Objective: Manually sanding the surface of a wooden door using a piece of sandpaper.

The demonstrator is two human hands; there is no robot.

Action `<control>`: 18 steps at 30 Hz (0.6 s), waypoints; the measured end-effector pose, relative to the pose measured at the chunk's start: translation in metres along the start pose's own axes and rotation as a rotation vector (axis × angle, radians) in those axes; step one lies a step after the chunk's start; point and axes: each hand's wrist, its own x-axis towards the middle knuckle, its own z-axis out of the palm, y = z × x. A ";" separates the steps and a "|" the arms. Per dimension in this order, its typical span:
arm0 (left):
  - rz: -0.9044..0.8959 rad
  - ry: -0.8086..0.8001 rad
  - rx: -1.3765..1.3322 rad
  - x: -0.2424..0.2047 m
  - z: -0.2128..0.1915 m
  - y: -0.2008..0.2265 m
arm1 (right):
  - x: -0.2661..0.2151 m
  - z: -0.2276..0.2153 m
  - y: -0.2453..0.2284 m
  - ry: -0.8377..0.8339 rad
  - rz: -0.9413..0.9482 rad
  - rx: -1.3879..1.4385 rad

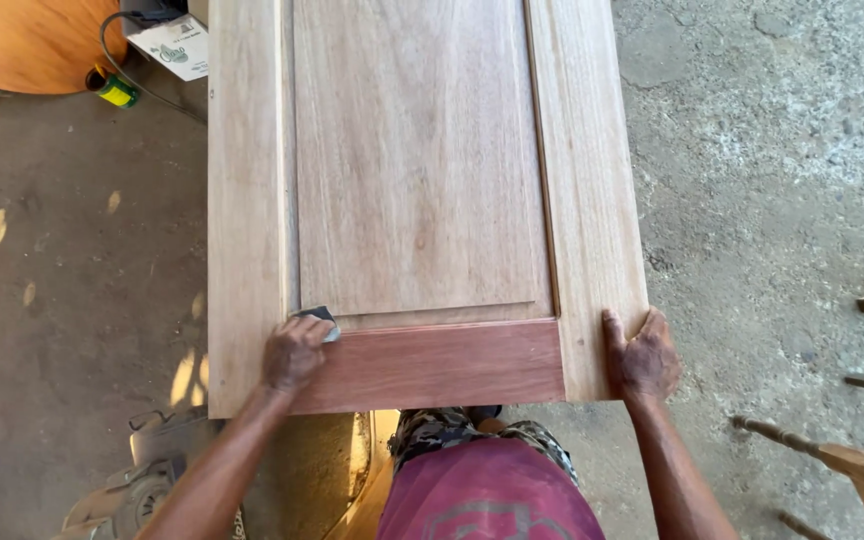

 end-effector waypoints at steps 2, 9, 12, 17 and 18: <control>0.031 0.076 -0.123 0.032 -0.014 0.059 | 0.001 0.001 0.003 0.024 -0.018 0.012; 0.127 0.262 -0.095 0.097 0.044 0.229 | 0.001 0.009 0.010 0.013 -0.041 -0.034; 0.144 0.242 -0.233 0.077 0.034 0.185 | 0.003 0.009 0.010 -0.011 -0.032 -0.019; -0.053 0.198 -0.073 0.002 0.000 0.039 | 0.003 0.012 0.013 0.029 -0.073 -0.005; -0.075 0.220 0.052 -0.011 0.002 0.011 | 0.002 0.008 0.008 -0.004 -0.036 -0.003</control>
